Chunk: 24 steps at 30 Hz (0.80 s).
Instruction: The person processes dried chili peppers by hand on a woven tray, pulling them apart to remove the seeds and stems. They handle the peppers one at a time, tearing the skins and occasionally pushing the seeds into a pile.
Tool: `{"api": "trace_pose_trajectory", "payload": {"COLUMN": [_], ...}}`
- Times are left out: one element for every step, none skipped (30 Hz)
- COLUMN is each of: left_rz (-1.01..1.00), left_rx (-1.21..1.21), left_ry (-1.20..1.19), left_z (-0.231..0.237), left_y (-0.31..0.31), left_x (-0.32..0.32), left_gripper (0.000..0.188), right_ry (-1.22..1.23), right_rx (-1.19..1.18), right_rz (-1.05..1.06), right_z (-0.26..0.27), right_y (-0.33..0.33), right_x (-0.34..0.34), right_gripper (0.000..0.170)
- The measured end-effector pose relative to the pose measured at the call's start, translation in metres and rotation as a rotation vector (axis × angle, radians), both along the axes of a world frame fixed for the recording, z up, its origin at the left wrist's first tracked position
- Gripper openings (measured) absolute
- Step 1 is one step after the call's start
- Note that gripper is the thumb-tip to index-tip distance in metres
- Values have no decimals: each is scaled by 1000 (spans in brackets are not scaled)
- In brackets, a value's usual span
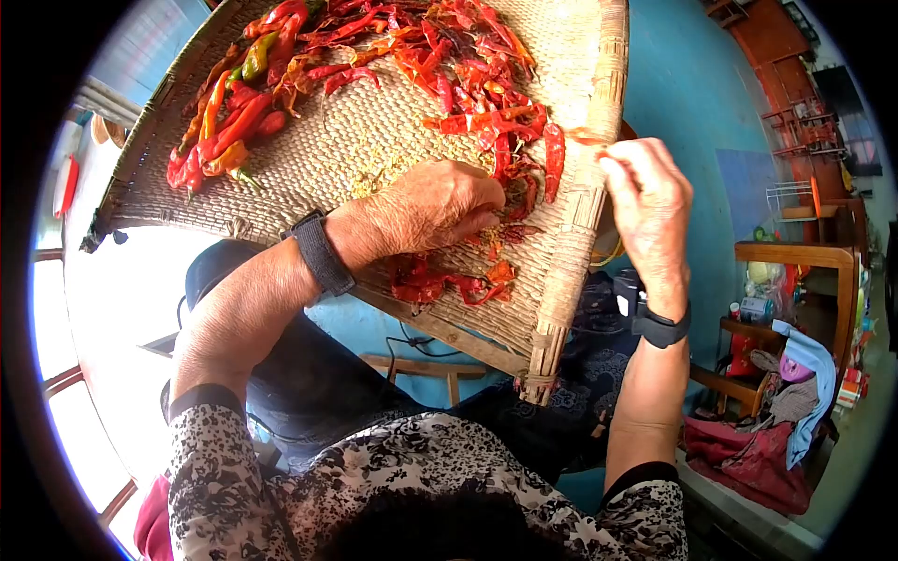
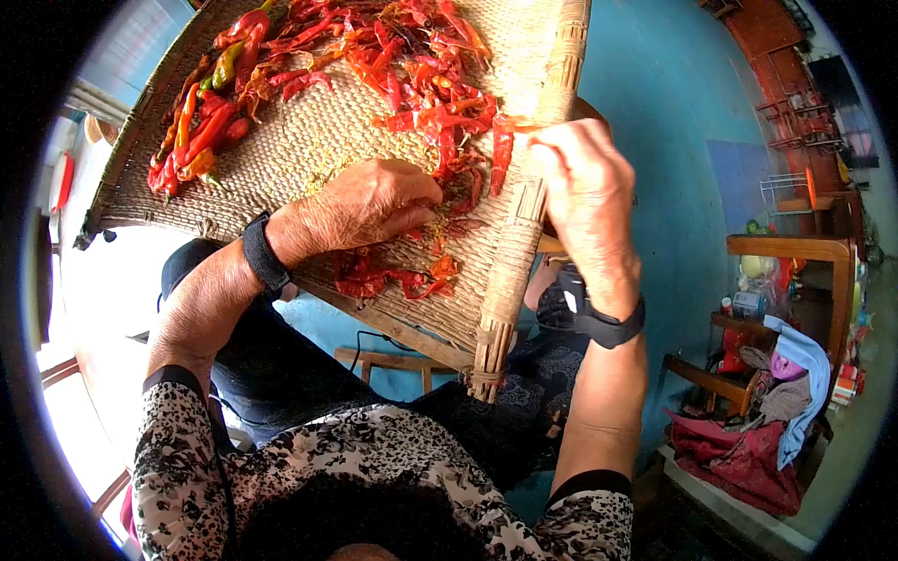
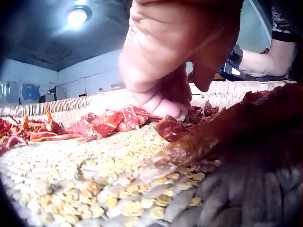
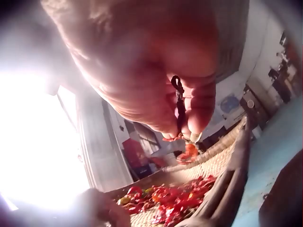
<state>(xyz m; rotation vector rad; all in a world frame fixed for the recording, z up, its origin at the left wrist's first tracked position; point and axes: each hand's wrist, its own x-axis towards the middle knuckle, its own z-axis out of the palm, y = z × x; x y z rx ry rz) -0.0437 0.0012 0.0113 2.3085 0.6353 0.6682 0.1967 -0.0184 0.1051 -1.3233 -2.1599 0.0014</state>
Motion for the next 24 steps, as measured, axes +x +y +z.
{"api": "trace_pose_trajectory", "payload": {"left_rz": [-15, -31, -31, -18, -5, -6, -10, -5, 2, 2, 11, 20, 20, 9, 0, 3, -21, -44, -39, -53, -69, -41, -41, -43], "left_rx": [31, 63, 64, 75, 85, 131, 132, 168, 203, 203, 162, 121, 120, 84, 48, 46, 74, 104, 104, 159, 214, 182, 182, 158], "left_ry": [74, 149, 147, 201, 256, 211, 210, 169, 129, 130, 168, 205, 206, 198, 191, 192, 161, 128, 127, 117, 108, 115, 113, 135], "left_z": [1, 2, 2, 2, 2, -2, -7, -12, -14, -14, -12, -10, -8, -5, -4, -3, -4, -5, -8, -11, -13, -13, -16, -21], "left_y": [0, -1, -3, -6, -8, -9, -9, -9, -8, -8, -8, -8, -8, -8, -9, -9, -10, -10, -10, -8, -8, -9, -8, -5], "left_x": [-2, -3, -2, -1, 0, 1, 2, 3, 4, 4, 5, 6, 5, 4, 2, 1, 0, -1, -2, -1, -1, 0, 1, 3], "left_gripper": [27, 28, 28, 29, 31, 32, 32, 31, 30, 30, 30, 29, 29, 29, 29, 29, 28, 27, 27, 27, 27, 22, 22, 19], "right_ry": [-7, -8, -78, -206, -333, -299, -266, -231, -128, -141, -152, -220, -289, -345, -344, -410, -477, -501, -503, -512, -521, -532, -534, -456], "right_rx": [30, 52, 13, 128, 243, 213, 185, 104, -44, -126, -207, -267, -328, -336, -337, -287, -235, -255, -253, -224, -195, -189, -188, -124], "right_rz": [-42, -97, -193, -217, -242, -208, -175, -107, -19, 77, 175, 203, 231, 272, 275, 287, 297, 278, 283, 286, 287, 276, 275, 324], "right_z": [2, 3, 4, 4, 4, 1, -2, -4, -8, -16, -24, -26, -28, -29, -34, -42, -46, -45, -46, -47, -49, -51, -57, -65], "right_y": [1, 2, 2, 1, 0, 1, 1, -1, -5, -6, -8, -9, -11, -11, -9, -6, -4, -3, -2, -1, -1, -1, 1, 2], "right_x": [9, 15, 22, 24, 22, 21, 18, 10, -1, -7, -14, -22, -27, -29, -27, -23, -23, -24, -24, -22, -21, -22, -19, -14], "right_gripper": [9, 10, 17, 20, 23, 25, 27, 23, 21, 21, 20, 21, 23, 20, 20, 18, 16, 13, 13, 12, 12, 9, 9, 7]}}
